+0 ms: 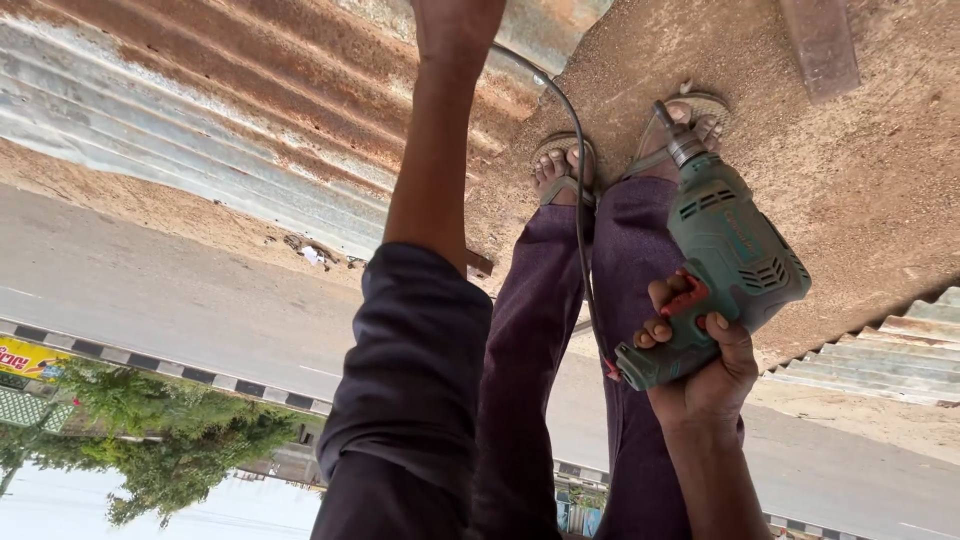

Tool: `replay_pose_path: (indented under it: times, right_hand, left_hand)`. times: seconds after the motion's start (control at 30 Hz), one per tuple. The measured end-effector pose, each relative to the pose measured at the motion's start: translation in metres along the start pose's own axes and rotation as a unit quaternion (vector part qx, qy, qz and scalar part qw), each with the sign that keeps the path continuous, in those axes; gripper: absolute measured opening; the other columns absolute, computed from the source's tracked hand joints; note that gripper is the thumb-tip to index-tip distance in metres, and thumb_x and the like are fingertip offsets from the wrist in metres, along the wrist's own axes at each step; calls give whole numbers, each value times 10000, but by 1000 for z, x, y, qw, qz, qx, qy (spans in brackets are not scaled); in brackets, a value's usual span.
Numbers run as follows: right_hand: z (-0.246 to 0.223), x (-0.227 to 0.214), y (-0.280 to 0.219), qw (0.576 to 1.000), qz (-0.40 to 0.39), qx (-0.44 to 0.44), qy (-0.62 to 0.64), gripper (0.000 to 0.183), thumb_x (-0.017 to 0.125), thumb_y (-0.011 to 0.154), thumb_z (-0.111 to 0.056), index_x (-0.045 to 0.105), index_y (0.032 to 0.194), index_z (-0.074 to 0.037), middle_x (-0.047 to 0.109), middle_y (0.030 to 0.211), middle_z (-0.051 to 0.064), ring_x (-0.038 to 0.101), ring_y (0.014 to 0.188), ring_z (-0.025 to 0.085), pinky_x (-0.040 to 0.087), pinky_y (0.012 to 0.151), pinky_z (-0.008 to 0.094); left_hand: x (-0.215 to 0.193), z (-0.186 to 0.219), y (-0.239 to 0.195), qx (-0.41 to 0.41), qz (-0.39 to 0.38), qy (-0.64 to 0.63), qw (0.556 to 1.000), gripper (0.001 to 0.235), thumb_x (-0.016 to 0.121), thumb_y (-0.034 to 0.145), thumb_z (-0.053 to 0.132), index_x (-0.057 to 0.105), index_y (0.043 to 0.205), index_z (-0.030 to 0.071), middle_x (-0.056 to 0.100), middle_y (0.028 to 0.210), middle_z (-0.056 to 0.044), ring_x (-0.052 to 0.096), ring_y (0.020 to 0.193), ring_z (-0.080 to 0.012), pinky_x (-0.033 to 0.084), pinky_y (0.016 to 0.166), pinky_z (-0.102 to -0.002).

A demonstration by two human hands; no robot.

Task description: Drilling holes into a corrugated metal sheet using an electric drill for fabrication.

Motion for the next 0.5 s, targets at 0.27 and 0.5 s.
replay_pose_path:
  times: [0.27, 0.5]
  right_hand:
    - [-17, 6, -5, 998, 4, -39, -47, 616, 778, 855, -258, 565, 1378, -10, 622, 1201, 104, 625, 826, 160, 542, 792, 361]
    - [-5, 6, -3, 989, 11, -38, -143, 547, 752, 861, -289, 568, 1311, -38, 620, 1137, 109, 623, 816, 168, 537, 824, 380]
  left_hand:
    - [59, -42, -222, -200, -133, -47, 969, 273, 472, 1012, 219, 703, 938, 93, 691, 671, -94, 616, 513, -215, 526, 480, -411]
    - [100, -120, -427, -236, -159, -86, 955, 254, 660, 940, 300, 724, 955, 55, 737, 925, -231, 710, 907, -435, 570, 807, -506]
Point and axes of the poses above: each hand's wrist, its own y-axis towards the middle knuckle, its own x-axis out of the palm, z = x × y, the point moved 6 cm from there along y, towards the middle knuckle
